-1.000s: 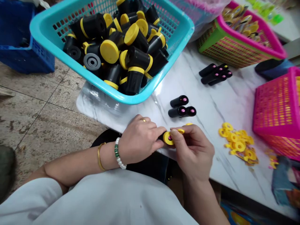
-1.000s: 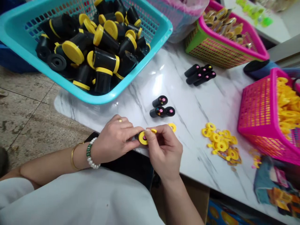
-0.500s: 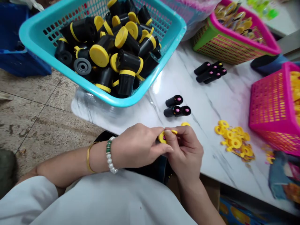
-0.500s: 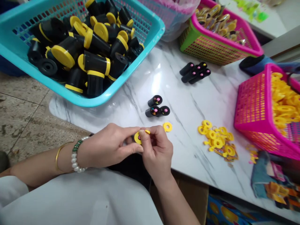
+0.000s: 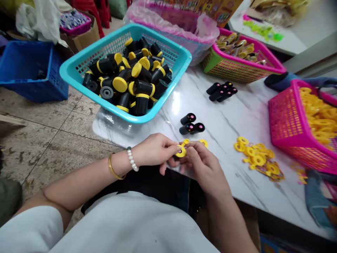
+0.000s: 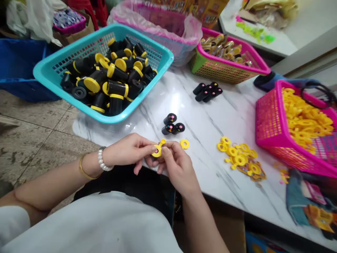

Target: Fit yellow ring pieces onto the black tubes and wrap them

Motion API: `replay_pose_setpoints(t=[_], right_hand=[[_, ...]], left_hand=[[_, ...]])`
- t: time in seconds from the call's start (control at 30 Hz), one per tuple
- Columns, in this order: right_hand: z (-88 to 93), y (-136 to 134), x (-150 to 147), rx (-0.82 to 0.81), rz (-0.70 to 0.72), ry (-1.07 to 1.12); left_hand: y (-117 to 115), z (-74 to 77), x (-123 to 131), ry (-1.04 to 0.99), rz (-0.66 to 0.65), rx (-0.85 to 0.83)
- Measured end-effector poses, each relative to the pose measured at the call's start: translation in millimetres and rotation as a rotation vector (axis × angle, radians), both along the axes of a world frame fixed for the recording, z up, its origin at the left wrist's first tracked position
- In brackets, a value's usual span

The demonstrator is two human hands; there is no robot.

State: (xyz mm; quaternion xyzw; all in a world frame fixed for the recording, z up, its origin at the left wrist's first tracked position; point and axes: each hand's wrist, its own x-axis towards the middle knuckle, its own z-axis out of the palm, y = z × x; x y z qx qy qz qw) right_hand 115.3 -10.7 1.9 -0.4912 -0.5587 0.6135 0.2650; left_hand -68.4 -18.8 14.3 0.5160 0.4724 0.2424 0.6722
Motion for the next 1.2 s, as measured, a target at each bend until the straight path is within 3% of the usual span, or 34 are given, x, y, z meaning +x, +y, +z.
replay_pose_setpoints(t=[0.1,0.37,0.5,0.9,1.1,1.2], right_hand=[[6.7,1.4,4.1,-0.080,0.086,0.052],[0.8,-6.6,-0.6,-0.057,-0.001,0.129],[-1.9,-6.1,2.4,-0.041,-0.004,0.121],[-0.2,-3.6,8.0,-0.086,-0.033,-0.016],[-6.1,-24.3,5.8,0.162,-0.089,-0.219],[-9.8,-19.4,11.2,0.105,-0.068,-0.140]], left_hand=[[-2.3,0.7,2.4,0.008,0.004,0.026],[-5.5,1.7,10.0,-0.093,0.076,-0.100],[-12.2,-3.2,5.5,-0.117,0.026,0.037],[-18.6,-10.8,23.8,0.431,0.051,0.441],[-24.1,-20.3,25.6,0.519,0.030,0.503],[-25.8,-21.9,24.4,0.511,0.053,0.528]])
